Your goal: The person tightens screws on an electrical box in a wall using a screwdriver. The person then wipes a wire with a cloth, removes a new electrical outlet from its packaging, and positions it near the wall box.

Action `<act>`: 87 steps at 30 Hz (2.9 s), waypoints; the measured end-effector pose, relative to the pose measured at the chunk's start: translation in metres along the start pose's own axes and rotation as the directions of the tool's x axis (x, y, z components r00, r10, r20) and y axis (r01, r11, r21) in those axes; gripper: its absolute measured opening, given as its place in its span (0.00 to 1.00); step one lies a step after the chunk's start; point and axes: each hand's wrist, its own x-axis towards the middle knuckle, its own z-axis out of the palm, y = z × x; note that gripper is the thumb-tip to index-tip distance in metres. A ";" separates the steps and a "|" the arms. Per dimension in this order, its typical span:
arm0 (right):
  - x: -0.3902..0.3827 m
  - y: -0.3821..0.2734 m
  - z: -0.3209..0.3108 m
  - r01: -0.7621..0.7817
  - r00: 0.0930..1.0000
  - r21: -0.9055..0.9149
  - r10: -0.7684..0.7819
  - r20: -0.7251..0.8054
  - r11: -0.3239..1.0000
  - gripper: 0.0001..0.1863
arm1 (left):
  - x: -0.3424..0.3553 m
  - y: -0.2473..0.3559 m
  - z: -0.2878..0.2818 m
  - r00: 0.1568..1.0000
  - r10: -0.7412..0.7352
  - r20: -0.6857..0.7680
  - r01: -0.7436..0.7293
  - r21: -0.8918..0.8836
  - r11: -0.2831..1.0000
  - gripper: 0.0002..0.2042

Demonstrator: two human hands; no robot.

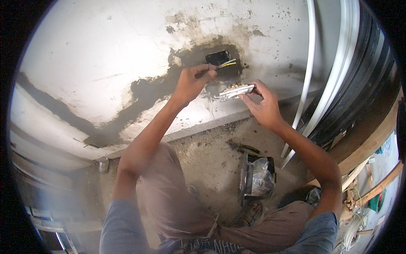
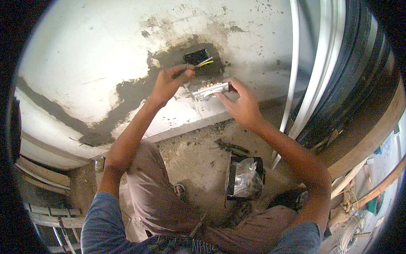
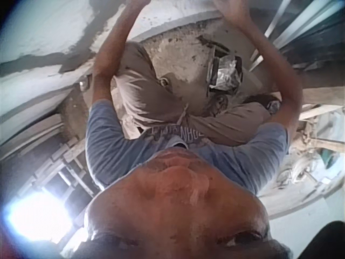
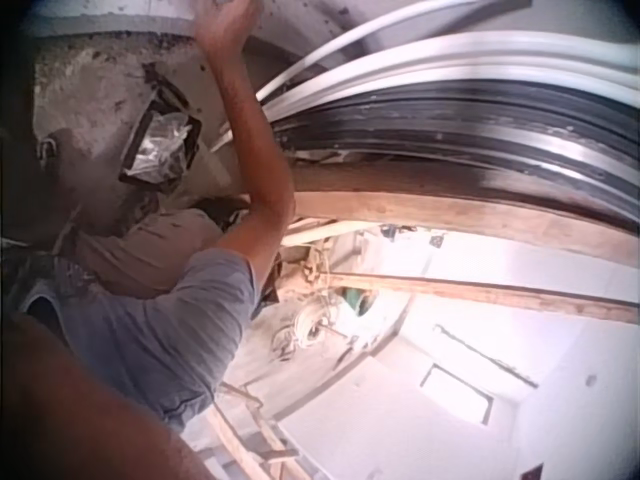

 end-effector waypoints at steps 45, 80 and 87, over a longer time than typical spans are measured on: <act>-0.006 0.016 0.001 -0.111 0.992 0.026 0.109 0.063 0.993 0.13 | 0.010 0.018 0.029 0.891 0.323 -0.319 -0.205 0.351 0.913 0.13; 0.067 -0.014 0.014 0.437 0.882 -0.637 -0.441 0.164 0.635 0.11 | -0.069 0.005 -0.048 0.952 -0.116 0.282 0.059 0.201 0.978 0.18; 0.060 -0.012 0.020 0.400 0.893 -0.747 -0.408 0.189 0.531 0.17 | -0.070 -0.010 -0.054 0.965 -0.054 0.257 0.007 0.182 0.983 0.19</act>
